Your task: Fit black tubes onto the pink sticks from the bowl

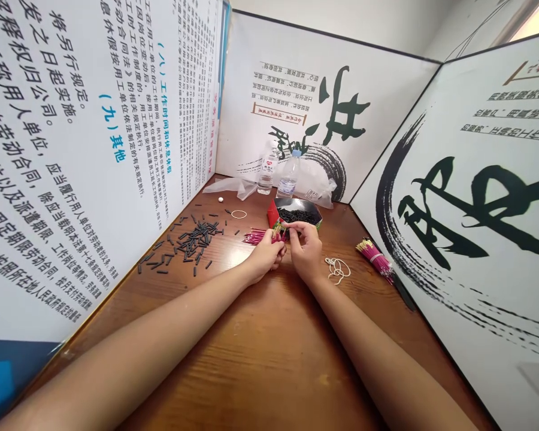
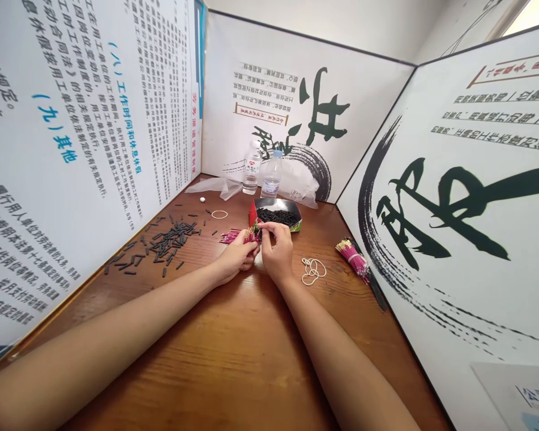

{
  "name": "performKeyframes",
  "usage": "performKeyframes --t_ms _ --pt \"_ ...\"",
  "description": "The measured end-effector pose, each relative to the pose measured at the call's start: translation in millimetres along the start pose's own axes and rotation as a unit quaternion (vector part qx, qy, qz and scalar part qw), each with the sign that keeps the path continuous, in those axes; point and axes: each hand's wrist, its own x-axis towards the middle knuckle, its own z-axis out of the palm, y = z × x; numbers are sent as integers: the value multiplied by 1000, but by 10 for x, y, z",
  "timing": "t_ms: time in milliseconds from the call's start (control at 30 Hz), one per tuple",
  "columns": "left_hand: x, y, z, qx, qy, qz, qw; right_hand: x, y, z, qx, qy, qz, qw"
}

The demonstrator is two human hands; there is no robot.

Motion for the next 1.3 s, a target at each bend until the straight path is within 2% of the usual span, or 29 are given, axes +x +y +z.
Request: performKeyframes --t_ms 400,567,933,1300 --pt "-17 2 6 26 -23 6 999 12 33 -1 -21 -3 -6 1000" --pt "-11 -10 17 44 -7 -2 999 8 41 8 -17 -6 5 1000" --pt "-28 15 23 42 -16 -16 999 12 58 5 1 -5 6 1000" --pt "-19 -11 7 36 -15 -9 999 0 177 43 45 -18 64 997"
